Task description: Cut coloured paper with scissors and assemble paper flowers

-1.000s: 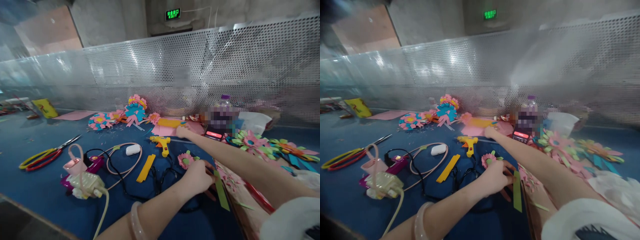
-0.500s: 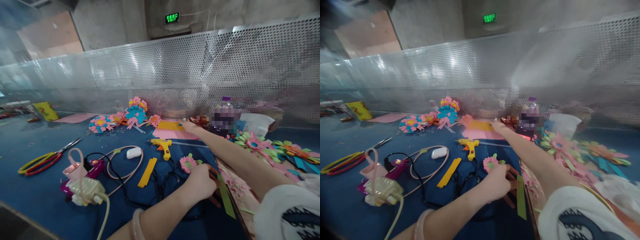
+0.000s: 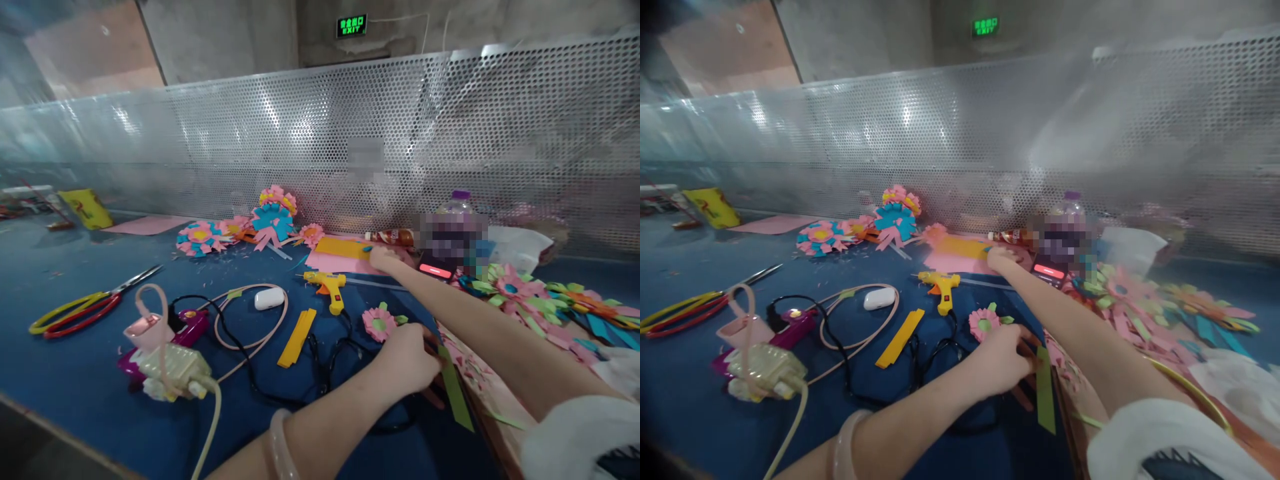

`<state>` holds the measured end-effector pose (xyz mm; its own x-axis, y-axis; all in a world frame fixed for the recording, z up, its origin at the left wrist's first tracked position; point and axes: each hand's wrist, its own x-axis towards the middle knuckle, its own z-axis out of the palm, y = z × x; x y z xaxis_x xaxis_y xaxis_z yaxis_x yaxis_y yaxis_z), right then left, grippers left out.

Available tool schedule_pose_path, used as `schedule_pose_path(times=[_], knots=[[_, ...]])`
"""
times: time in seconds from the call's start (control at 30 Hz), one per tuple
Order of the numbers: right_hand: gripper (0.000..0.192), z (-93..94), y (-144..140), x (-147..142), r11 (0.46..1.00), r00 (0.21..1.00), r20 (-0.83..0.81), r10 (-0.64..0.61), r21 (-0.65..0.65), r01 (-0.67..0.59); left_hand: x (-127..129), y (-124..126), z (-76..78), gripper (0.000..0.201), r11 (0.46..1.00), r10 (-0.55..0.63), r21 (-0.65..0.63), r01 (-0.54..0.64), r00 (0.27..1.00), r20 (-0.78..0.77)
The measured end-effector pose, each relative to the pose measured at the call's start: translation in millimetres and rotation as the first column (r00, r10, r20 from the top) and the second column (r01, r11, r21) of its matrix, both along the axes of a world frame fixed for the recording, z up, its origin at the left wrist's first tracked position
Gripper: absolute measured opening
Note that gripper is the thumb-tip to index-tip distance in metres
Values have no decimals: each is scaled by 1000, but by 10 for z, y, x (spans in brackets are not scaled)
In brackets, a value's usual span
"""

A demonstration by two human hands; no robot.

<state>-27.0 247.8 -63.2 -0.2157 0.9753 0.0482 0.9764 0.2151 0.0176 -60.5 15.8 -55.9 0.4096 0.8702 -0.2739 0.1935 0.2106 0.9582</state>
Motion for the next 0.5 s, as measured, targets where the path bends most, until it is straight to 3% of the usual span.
schedule_pose_path(times=[0.07, 0.13, 0.27, 0.4, 0.5], knots=[[40, 24, 20, -9, 998, 1000, -23, 14, 64, -13, 3, -17, 28, 37, 997, 5, -72, 1, 997, 78], [40, 62, 61, -11, 991, 993, -52, 110, 83, -105, 8, -29, 53, 38, 994, 19, -111, -7, 994, 109], [30, 144, 181, 5, 954, 944, -145, 298, 26, -298, 15, -36, 87, 41, 992, 48, -122, -43, 998, 42], [26, 243, 208, 70, 941, 891, -307, 335, 58, -333, 8, -29, 66, 42, 995, 29, -93, -25, 999, 45], [31, 348, 76, 200, 930, 803, -478, 356, 98, -354, 0, -25, 26, 39, 999, 11, -51, -8, 998, 65]])
